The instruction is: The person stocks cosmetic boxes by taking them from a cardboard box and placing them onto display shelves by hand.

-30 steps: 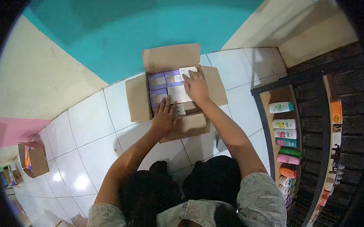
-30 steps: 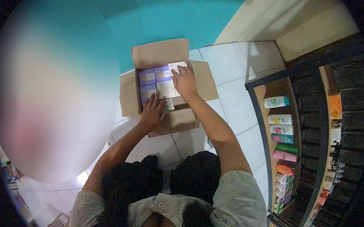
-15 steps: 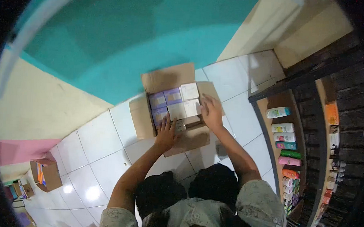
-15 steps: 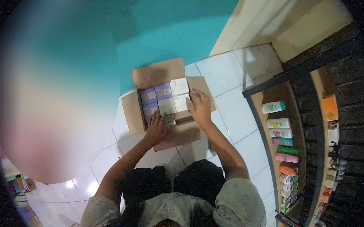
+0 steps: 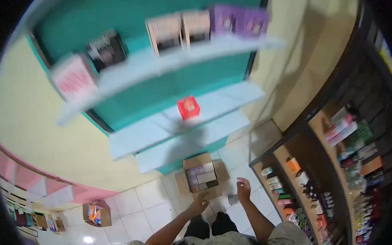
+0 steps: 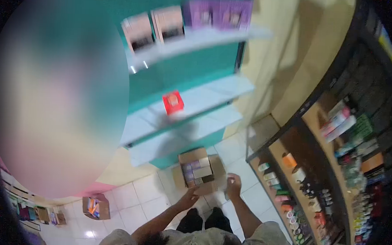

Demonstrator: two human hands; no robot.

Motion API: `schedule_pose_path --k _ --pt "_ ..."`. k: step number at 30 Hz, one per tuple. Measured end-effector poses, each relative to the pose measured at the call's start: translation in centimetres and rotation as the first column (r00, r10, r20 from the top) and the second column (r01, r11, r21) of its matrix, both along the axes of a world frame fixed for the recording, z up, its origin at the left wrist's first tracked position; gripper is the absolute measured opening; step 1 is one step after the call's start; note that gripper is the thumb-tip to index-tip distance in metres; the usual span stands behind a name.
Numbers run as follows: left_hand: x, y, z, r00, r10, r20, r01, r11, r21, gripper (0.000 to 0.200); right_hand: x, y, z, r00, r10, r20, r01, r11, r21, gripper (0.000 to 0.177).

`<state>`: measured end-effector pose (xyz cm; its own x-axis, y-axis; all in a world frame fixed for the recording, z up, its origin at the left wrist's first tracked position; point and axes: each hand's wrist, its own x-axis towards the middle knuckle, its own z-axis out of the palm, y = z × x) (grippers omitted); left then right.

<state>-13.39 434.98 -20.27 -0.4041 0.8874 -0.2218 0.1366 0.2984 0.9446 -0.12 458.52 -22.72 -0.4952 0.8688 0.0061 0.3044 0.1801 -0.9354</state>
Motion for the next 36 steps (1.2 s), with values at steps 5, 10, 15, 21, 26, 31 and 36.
schedule_pose_path --k 5,10,15,21,26,31,36 --pt "-1.4 0.5 19.8 0.969 0.086 -0.233 -0.058 0.991 0.123 0.048 -3.3 -3.5 20.4 0.957 0.224 -0.182 -0.166 0.943 0.289 0.016" --pt "-6.4 -0.6 29.9 0.897 0.433 -0.085 -0.388 0.866 0.315 0.044 -8.8 -2.4 30.6 0.950 0.289 -0.119 -0.226 0.898 0.377 0.016" --pt "-8.1 -5.3 31.6 0.826 0.563 0.032 -0.518 0.736 0.436 0.041 -13.9 -3.5 40.5 0.888 0.367 -0.277 -0.137 0.786 0.603 0.021" --pt "-8.0 -11.9 35.1 0.722 0.689 0.059 -0.643 0.637 0.426 0.041 -20.8 -1.5 57.0 0.835 0.550 -0.018 -0.180 0.303 0.936 0.049" --pt "-7.0 -14.0 35.5 0.604 0.784 0.141 -0.750 0.499 0.435 0.035 -26.7 0.4 63.6 0.759 0.401 0.513 -0.570 0.029 0.821 0.075" --pt "-5.3 -14.1 32.8 0.675 0.730 0.110 -0.706 0.595 0.383 0.029 -30.4 0.7 65.2 0.566 0.300 0.768 -0.806 0.006 0.592 0.080" --pt "-3.4 -14.3 31.1 0.687 0.714 0.138 -0.712 0.622 0.327 0.028 -31.2 1.2 65.6 0.489 0.416 0.767 -0.852 0.039 0.522 0.065"
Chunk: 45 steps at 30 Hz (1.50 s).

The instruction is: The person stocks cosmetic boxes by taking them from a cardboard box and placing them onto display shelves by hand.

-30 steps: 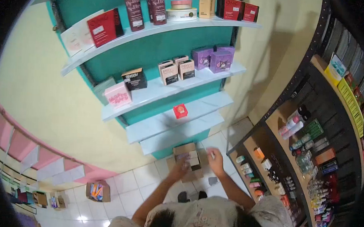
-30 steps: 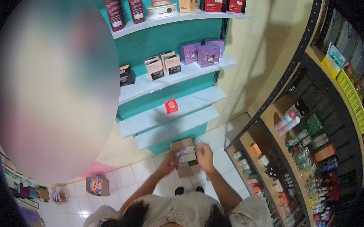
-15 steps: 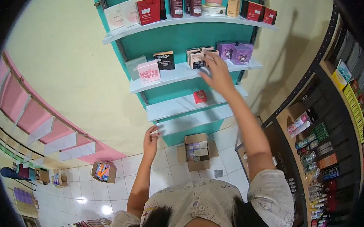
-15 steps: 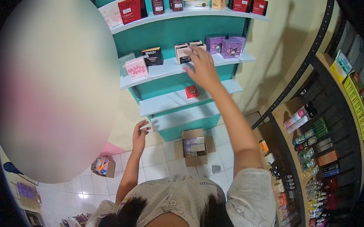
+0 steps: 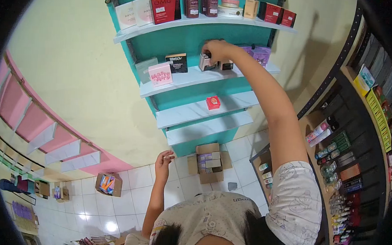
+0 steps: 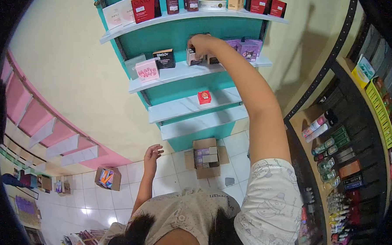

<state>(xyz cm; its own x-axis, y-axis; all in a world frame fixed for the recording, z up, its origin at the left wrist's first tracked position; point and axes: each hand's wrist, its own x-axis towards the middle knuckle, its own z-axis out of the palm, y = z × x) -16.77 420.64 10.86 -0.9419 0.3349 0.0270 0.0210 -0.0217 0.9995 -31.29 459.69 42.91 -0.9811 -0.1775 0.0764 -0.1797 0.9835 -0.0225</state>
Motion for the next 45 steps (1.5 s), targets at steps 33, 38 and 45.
schedule_pose_path --k 33,38,45 --pt "-17.3 4.8 23.3 0.462 0.024 -0.887 -0.459 0.862 -0.216 0.065 1.2 -5.2 0.9 0.976 -0.145 0.162 0.104 0.966 0.237 0.069" --pt "-19.5 6.1 22.7 0.504 0.004 -0.864 -0.471 0.840 -0.271 0.083 1.5 -4.5 0.2 0.989 -0.093 0.118 0.080 0.991 0.106 0.080" --pt "-20.3 7.2 21.0 0.540 0.033 -0.841 -0.481 0.832 -0.276 0.078 0.5 -2.1 -1.0 0.997 0.037 0.073 -0.033 0.998 -0.057 0.069"
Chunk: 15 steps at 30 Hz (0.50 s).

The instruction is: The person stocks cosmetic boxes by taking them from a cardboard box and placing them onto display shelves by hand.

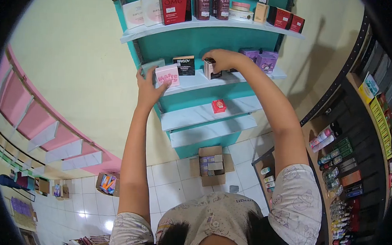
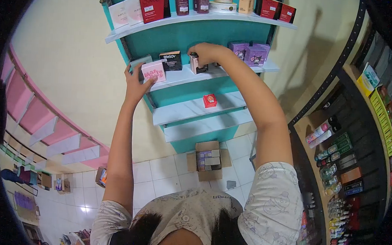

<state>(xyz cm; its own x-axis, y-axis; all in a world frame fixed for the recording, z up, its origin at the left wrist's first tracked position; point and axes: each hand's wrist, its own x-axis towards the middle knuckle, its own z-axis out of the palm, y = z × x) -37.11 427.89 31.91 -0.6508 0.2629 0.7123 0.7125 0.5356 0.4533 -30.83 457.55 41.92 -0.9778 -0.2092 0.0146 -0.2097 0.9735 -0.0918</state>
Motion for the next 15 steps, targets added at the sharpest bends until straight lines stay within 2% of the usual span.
schedule_pose_path --k 2,5,11,14,15 --pt "-0.1 -0.1 -0.1 1.000 -0.009 0.027 0.008 0.999 0.037 0.075 -0.4 0.8 -0.3 0.997 0.072 -0.006 -0.073 0.992 -0.099 0.064" --pt "-0.3 -0.3 0.1 0.996 -0.052 0.075 0.046 0.996 0.082 0.071 -1.1 1.6 1.0 0.985 0.124 0.116 -0.099 0.974 -0.203 0.061" --pt "-1.1 0.0 -0.2 0.994 -0.089 0.064 0.083 0.992 0.093 0.065 -2.0 0.4 1.4 0.934 0.045 0.354 0.057 0.961 -0.271 0.060" --pt "-1.4 -0.2 -0.2 0.990 -0.138 0.014 0.136 0.987 0.083 0.062 -2.6 0.9 -0.1 0.972 0.030 0.234 0.007 0.988 -0.155 0.055" --pt "-1.4 -0.4 -0.2 0.989 -0.147 0.035 0.143 0.984 0.105 0.061 -3.0 1.2 -0.7 0.982 0.064 0.177 -0.030 0.982 -0.188 0.054"
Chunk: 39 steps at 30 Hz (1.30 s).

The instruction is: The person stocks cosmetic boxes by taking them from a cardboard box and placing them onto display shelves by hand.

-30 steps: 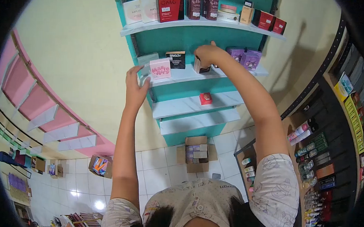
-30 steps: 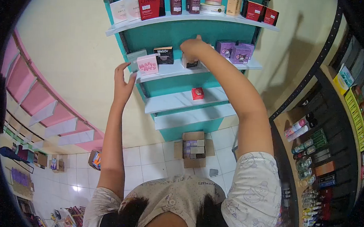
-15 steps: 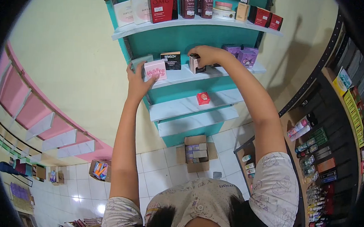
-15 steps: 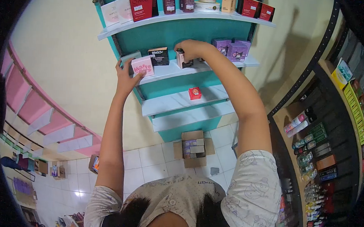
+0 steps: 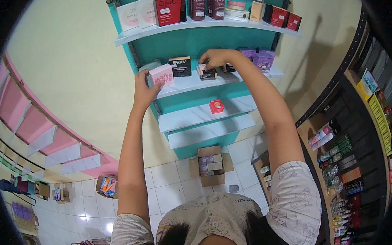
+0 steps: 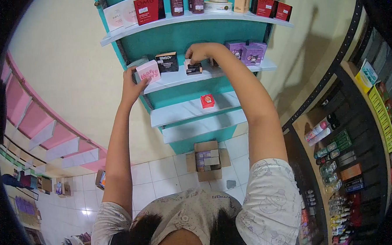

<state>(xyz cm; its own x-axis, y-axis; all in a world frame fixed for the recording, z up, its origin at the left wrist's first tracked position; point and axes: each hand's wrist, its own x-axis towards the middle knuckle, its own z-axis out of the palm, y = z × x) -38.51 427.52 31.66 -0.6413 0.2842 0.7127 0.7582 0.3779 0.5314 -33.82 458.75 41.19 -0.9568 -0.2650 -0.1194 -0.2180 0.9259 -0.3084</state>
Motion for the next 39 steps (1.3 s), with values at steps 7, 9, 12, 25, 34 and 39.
schedule_pose_path --k 7,9,12,25,34,39 --pt "1.9 -1.3 0.7 0.964 -0.181 0.194 0.121 0.950 0.287 0.056 -0.3 -3.6 -0.8 0.933 -0.064 -0.355 0.002 0.985 -0.171 0.055" --pt "2.8 -1.9 0.6 0.950 -0.234 0.206 0.145 0.916 0.373 0.056 -0.8 -4.8 -1.6 0.918 -0.104 -0.383 0.068 0.992 -0.105 0.057" --pt "3.7 -2.9 -0.4 0.959 -0.215 0.187 0.107 0.880 0.463 0.056 -1.2 -6.1 -2.1 0.916 -0.110 -0.386 0.079 0.992 -0.096 0.050" --pt "16.6 -12.1 -23.1 0.409 -0.689 0.599 -0.288 0.525 0.801 0.053 21.2 -0.4 -15.5 0.919 -0.241 -0.312 -0.268 0.197 -0.943 0.051" --pt "20.5 -3.3 -62.8 -0.194 -0.604 0.773 -0.405 0.767 0.497 0.055 23.0 2.1 -81.3 0.446 -0.205 0.871 0.812 -0.317 -0.490 0.036" --pt "15.5 1.6 -81.2 -0.107 -0.668 0.737 -0.299 0.728 0.617 0.052 14.0 0.3 -97.3 0.561 -0.712 0.422 0.723 0.175 -0.668 0.049"
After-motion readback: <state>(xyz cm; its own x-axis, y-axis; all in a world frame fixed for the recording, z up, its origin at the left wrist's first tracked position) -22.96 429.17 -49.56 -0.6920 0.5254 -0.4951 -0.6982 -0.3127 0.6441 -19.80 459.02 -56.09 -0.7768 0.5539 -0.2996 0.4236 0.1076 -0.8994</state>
